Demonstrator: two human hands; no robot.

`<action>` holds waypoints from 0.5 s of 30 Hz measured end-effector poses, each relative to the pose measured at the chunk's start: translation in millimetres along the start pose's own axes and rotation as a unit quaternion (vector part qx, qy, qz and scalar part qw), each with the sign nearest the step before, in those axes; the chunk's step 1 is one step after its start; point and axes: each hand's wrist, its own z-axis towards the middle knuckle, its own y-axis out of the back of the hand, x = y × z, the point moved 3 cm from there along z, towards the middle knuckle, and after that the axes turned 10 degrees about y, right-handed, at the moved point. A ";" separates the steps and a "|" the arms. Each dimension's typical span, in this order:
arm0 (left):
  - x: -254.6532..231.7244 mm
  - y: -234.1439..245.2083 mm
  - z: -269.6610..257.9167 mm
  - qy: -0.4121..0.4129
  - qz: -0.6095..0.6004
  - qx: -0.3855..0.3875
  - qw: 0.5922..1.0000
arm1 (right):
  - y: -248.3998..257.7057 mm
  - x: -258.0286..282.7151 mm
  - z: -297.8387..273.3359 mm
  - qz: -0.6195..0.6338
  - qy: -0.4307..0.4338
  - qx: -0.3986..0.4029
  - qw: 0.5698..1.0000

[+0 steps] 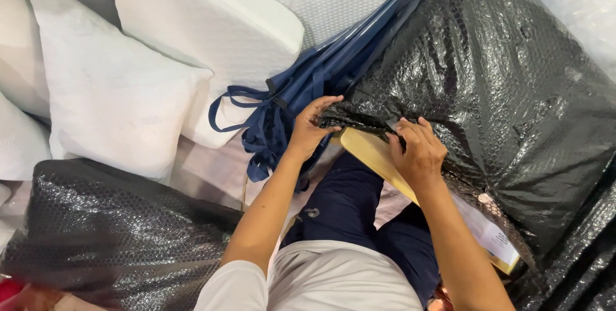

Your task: A person wraps a white pillow in black bubble wrap, securing it with clear tape cut using scissors.

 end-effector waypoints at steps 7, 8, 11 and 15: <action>-2.7 -5.0 12.2 -0.036 -0.010 -0.014 0.999 | -4.6 -0.8 -6.9 0.024 -0.022 0.003 0.999; 2.8 -5.2 17.0 -0.039 -0.038 -0.008 0.999 | -3.7 1.7 -3.4 0.009 -0.023 0.007 1.000; 17.7 -10.6 30.9 -0.032 -0.092 -0.007 0.995 | -1.9 4.9 4.4 -0.011 -0.022 0.013 1.000; 35.4 -18.3 41.2 0.011 -0.135 -0.064 0.989 | -0.6 8.1 9.4 -0.026 -0.018 0.017 0.999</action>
